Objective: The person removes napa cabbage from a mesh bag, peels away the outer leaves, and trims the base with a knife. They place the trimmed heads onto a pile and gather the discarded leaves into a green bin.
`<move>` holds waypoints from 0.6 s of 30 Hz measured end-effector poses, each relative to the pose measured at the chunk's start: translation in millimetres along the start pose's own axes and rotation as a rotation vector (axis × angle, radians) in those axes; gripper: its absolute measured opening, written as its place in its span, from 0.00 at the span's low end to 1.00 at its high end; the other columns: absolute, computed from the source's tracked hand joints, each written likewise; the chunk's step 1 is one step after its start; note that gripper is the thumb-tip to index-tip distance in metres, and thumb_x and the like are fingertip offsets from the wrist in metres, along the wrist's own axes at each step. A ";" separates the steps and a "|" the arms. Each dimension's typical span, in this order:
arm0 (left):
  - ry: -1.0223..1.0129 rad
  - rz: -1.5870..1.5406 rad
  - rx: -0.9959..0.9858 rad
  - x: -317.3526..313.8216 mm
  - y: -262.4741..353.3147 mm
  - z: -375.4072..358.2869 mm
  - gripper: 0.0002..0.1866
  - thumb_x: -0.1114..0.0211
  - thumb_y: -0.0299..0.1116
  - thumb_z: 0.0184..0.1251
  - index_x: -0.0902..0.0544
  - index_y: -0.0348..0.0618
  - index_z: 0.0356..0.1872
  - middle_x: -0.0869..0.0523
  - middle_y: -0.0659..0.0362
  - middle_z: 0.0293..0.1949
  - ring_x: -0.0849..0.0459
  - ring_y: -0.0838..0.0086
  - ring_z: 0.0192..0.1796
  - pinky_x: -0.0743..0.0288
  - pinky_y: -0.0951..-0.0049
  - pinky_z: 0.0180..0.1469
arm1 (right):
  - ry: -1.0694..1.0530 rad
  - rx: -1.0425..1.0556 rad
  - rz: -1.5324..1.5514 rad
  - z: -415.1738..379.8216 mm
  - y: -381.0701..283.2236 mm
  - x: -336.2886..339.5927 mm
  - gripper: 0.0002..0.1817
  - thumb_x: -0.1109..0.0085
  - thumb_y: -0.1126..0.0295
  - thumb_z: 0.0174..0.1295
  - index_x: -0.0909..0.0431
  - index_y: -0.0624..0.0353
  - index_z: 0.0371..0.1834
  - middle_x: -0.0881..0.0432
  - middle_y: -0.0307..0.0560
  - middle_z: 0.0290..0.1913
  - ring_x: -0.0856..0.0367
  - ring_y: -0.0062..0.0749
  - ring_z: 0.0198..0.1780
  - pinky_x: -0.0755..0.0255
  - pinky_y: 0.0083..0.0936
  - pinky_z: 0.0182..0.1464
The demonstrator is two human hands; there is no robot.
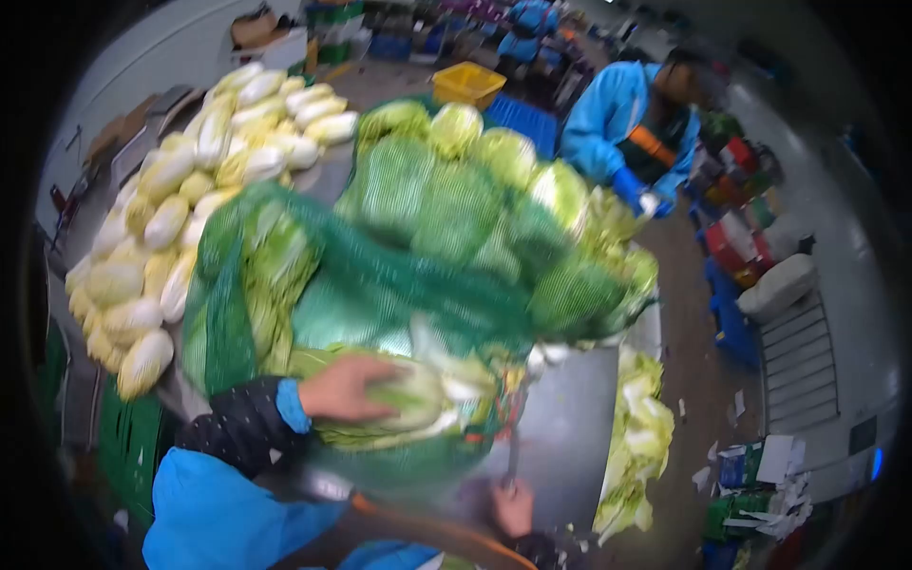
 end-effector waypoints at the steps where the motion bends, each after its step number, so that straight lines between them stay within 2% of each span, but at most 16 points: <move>1: 0.108 -0.044 0.077 0.4 -7.7 -10.7 0.38 0.24 0.48 0.39 0.24 0.45 0.55 0.25 0.47 0.55 0.28 0.48 0.55 0.34 0.55 0.58 | 0.015 0.136 -0.083 19.3 10.3 1.0 0.09 0.39 0.66 0.57 0.22 0.59 0.37 0.22 0.50 0.25 0.24 0.34 0.27 0.32 0.28 0.28; 2: 0.219 0.211 0.105 12.9 -0.9 -23.4 0.43 0.23 0.50 0.36 0.27 0.44 0.58 0.27 0.45 0.57 0.29 0.47 0.57 0.35 0.56 0.59 | -0.003 0.335 -0.085 37.0 -7.0 -2.1 0.05 0.38 0.73 0.56 0.25 0.59 0.33 0.28 0.32 0.19 0.34 0.12 0.16 0.41 0.16 0.17; 3: 0.333 0.477 0.111 24.7 9.4 -35.2 0.48 0.22 0.53 0.33 0.30 0.44 0.61 0.28 0.42 0.58 0.31 0.46 0.58 0.35 0.56 0.60 | 0.028 0.408 -0.102 46.5 -17.7 0.8 0.07 0.37 0.71 0.58 0.25 0.60 0.36 0.27 0.32 0.19 0.34 0.12 0.14 0.43 0.15 0.14; 4: 0.183 0.335 0.327 6.5 -11.3 -49.7 0.58 0.20 0.55 0.28 0.37 0.40 0.65 0.33 0.39 0.61 0.35 0.46 0.63 0.38 0.58 0.64 | -0.009 0.274 0.017 49.9 -59.4 -2.3 0.09 0.36 0.70 0.57 0.24 0.60 0.37 0.26 0.32 0.19 0.34 0.12 0.14 0.43 0.15 0.15; 5: 0.168 0.337 0.327 -14.9 -13.8 -63.7 0.58 0.20 0.55 0.28 0.37 0.40 0.65 0.33 0.39 0.61 0.35 0.46 0.63 0.38 0.58 0.64 | -0.040 0.135 0.135 51.0 -86.8 -4.3 0.10 0.36 0.70 0.57 0.24 0.61 0.38 0.26 0.33 0.19 0.33 0.12 0.15 0.42 0.15 0.15; 7: 0.076 -0.114 0.324 -71.3 -14.4 -88.4 0.59 0.19 0.53 0.31 0.41 0.35 0.66 0.35 0.38 0.62 0.37 0.49 0.66 0.42 0.60 0.68 | -0.115 0.173 0.012 67.3 -87.1 -5.7 0.20 0.33 0.60 0.55 0.22 0.61 0.44 0.20 0.42 0.23 0.24 0.24 0.23 0.31 0.26 0.28; 9: -0.013 -0.232 0.400 -109.4 4.8 -101.9 0.60 0.18 0.49 0.33 0.44 0.32 0.67 0.36 0.39 0.63 0.39 0.51 0.68 0.45 0.61 0.70 | -0.200 0.180 -0.103 65.9 -74.0 -7.6 0.21 0.33 0.58 0.54 0.22 0.62 0.44 0.21 0.41 0.22 0.24 0.23 0.24 0.30 0.24 0.29; 11: 0.237 -0.216 0.446 -116.1 10.2 -114.4 0.61 0.17 0.45 0.33 0.47 0.35 0.68 0.38 0.40 0.64 0.38 0.53 0.67 0.44 0.62 0.69 | -0.295 0.205 -0.202 47.2 -55.5 -13.8 0.22 0.32 0.56 0.53 0.22 0.62 0.44 0.22 0.40 0.20 0.23 0.22 0.25 0.30 0.22 0.29; 12: 0.264 -0.452 0.540 -125.3 11.1 -119.5 0.62 0.16 0.42 0.31 0.48 0.36 0.68 0.38 0.41 0.63 0.38 0.54 0.67 0.44 0.62 0.69 | -0.330 0.137 -0.229 38.0 -42.5 -16.2 0.23 0.32 0.55 0.53 0.22 0.62 0.44 0.22 0.39 0.20 0.24 0.20 0.23 0.31 0.20 0.27; 13: 0.268 -0.439 0.541 -134.4 12.5 -120.6 0.62 0.16 0.42 0.31 0.48 0.36 0.68 0.38 0.41 0.63 0.38 0.54 0.67 0.44 0.62 0.69 | -0.363 0.078 -0.259 32.7 -32.3 -16.7 0.24 0.32 0.54 0.53 0.22 0.62 0.44 0.22 0.39 0.20 0.24 0.19 0.21 0.31 0.17 0.25; 14: 0.363 -0.396 0.523 -143.0 11.8 -126.3 0.61 0.16 0.42 0.31 0.47 0.37 0.68 0.37 0.43 0.63 0.37 0.54 0.66 0.43 0.62 0.69 | -0.369 0.081 -0.250 26.4 -25.4 -14.4 0.24 0.32 0.54 0.53 0.22 0.62 0.44 0.22 0.39 0.20 0.24 0.19 0.21 0.31 0.17 0.25; 15: 0.455 -0.354 0.501 -148.7 15.3 -130.8 0.60 0.16 0.41 0.30 0.46 0.38 0.68 0.37 0.44 0.62 0.37 0.55 0.66 0.43 0.62 0.68 | -0.438 -0.023 -0.074 18.9 -13.0 -14.7 0.22 0.33 0.56 0.54 0.23 0.63 0.44 0.24 0.38 0.19 0.27 0.19 0.18 0.34 0.17 0.21; 17: 0.462 -0.243 0.426 -148.7 61.3 -119.3 0.58 0.16 0.41 0.30 0.43 0.39 0.66 0.35 0.46 0.61 0.36 0.54 0.65 0.42 0.62 0.68 | -0.558 -0.224 0.292 7.3 4.3 -18.7 0.18 0.35 0.61 0.57 0.24 0.63 0.43 0.27 0.37 0.16 0.34 0.18 0.11 0.39 0.17 0.13; 18: 0.468 -0.152 0.353 -146.7 88.8 -111.1 0.56 0.17 0.40 0.30 0.41 0.40 0.65 0.34 0.47 0.60 0.36 0.54 0.65 0.41 0.62 0.67 | -0.553 -0.209 0.375 1.7 -0.1 -2.9 0.17 0.36 0.70 0.57 0.29 0.63 0.47 0.26 0.38 0.20 0.34 0.18 0.11 0.38 0.17 0.14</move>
Point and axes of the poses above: each hand's wrist, its own z-axis towards the middle knuckle, its own x-axis out of the back of the hand, y = z × x, the point moved 7 cm from there along z, towards the middle knuckle
